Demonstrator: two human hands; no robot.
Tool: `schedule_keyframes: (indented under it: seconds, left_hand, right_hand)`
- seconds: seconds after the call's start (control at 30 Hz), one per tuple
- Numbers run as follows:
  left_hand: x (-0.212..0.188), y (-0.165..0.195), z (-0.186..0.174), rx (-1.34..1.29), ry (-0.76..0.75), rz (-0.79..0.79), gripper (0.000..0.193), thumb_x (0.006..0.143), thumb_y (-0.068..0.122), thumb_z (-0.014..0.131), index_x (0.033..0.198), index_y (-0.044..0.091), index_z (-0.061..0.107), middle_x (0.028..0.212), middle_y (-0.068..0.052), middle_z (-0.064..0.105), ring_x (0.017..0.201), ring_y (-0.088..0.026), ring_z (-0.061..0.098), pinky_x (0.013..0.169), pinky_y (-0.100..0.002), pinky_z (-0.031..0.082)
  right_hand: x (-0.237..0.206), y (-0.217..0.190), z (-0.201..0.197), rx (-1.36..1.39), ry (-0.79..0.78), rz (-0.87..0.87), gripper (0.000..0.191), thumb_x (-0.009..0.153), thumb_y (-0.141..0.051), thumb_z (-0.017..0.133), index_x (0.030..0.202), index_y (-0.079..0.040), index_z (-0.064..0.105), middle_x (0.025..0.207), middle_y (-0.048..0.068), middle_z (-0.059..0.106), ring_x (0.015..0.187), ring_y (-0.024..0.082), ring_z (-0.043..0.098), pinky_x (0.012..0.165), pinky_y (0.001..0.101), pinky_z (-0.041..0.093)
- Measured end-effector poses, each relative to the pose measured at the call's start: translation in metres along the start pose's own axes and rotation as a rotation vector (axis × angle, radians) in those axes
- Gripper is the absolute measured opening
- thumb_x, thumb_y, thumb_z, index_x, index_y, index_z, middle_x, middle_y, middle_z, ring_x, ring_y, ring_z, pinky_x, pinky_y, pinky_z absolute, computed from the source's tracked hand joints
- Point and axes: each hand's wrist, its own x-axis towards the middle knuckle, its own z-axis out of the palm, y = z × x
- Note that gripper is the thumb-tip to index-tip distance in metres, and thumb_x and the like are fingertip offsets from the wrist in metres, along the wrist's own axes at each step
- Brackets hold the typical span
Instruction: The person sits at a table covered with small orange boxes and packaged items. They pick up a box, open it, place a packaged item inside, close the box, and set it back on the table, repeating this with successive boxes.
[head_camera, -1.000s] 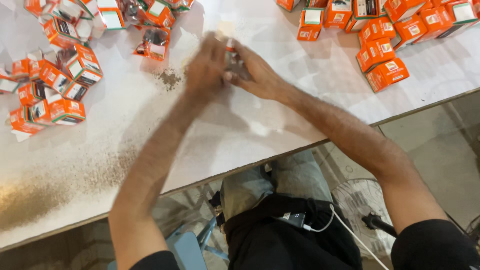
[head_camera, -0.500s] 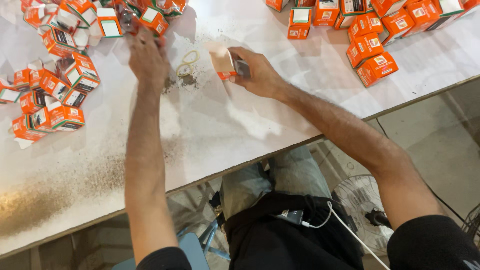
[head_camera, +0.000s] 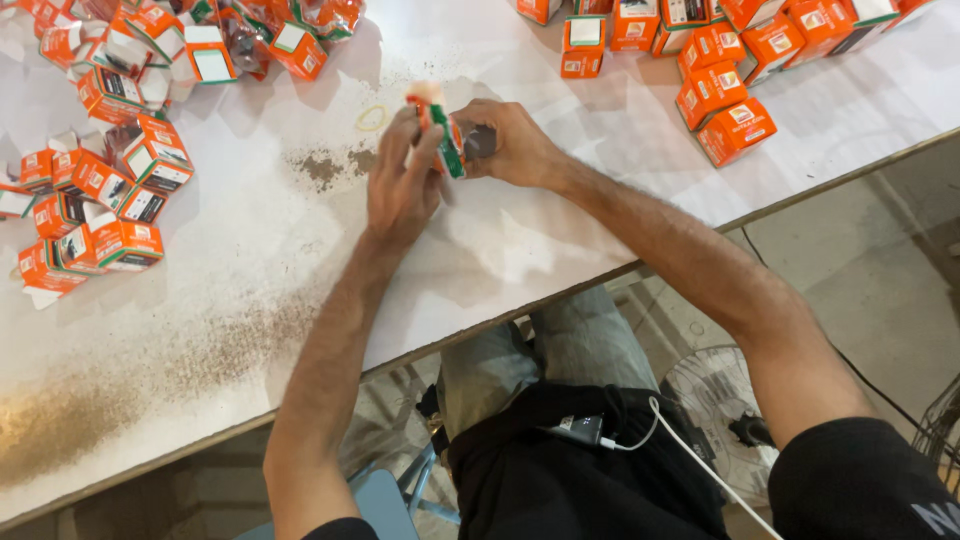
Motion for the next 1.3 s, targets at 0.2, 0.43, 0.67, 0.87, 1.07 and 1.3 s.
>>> schedule_keyframes:
  seconds: [0.2,0.43,0.67,0.87,1.07,1.3]
  left_hand:
    - [-0.008,0.003,0.007,0.143,-0.092,-0.141,0.016,0.096,0.015,0.077,0.108,0.011,0.068,0.139,-0.020,0.052,0.145,-0.045,0.034,0.123,-0.062,0.015]
    - [0.010,-0.014,0.035,-0.456,0.068,-0.932,0.043,0.083,0.003,0.074,0.119,0.002,0.050,0.120,-0.019,0.054,0.107,-0.028,0.061,0.081,-0.039,0.056]
    - [0.013,-0.026,0.036,-0.748,0.016,-1.104,0.015,0.088,0.002,0.067,0.103,-0.002,0.065,0.082,-0.006,0.067,0.064,-0.012,0.062,0.049,-0.028,0.048]
    - [-0.001,-0.039,0.008,-1.295,-0.089,-1.187,0.026,0.090,0.018,0.061,0.108,0.001,0.070,0.085,-0.007,0.070,0.062,-0.010,0.061,0.061,-0.030,0.057]
    - [0.002,-0.066,0.021,-1.165,-0.185,-1.265,0.010,0.095,0.009,0.074,0.102,0.004,0.069,0.083,-0.004,0.069,0.061,-0.010,0.059,0.057,-0.026,0.051]
    - [0.001,-0.027,0.031,-0.346,0.042,-0.588,0.020,0.089,-0.005,0.069,0.109,-0.001,0.073,0.101,-0.010,0.074,0.088,-0.023,0.070,0.078,-0.035,0.057]
  right_hand:
    - [-0.002,-0.001,0.003,-0.046,0.019,-0.037,0.058,0.074,-0.013,0.094,0.124,-0.005,0.066,0.108,0.009,0.065,0.096,0.024,0.067,0.083,0.0369,0.055]
    - [0.000,-0.011,-0.001,-0.156,0.048,-0.162,0.053,0.076,-0.014,0.093,0.119,-0.003,0.063,0.108,0.014,0.066,0.101,0.034,0.063,0.084,0.0430,0.052]
    - [-0.006,-0.014,0.008,-0.086,0.094,-0.074,0.049,0.082,-0.005,0.083,0.125,-0.007,0.061,0.123,0.013,0.070,0.116,0.034,0.066,0.095,0.0427,0.055]
    - [-0.005,-0.004,0.012,-0.359,0.078,-0.240,0.050,0.080,-0.002,0.085,0.127,-0.004,0.067,0.130,0.019,0.067,0.120,0.041,0.061,0.096,0.0473,0.052]
    - [-0.006,-0.006,0.013,-0.289,0.119,-0.231,0.049,0.077,-0.002,0.085,0.122,-0.003,0.068,0.132,0.019,0.064,0.121,0.040,0.060,0.096,0.0452,0.053]
    - [-0.002,-0.009,0.008,-0.117,0.094,-0.167,0.054,0.086,-0.002,0.087,0.128,-0.005,0.053,0.132,0.012,0.066,0.117,0.035,0.067,0.098,0.0417,0.056]
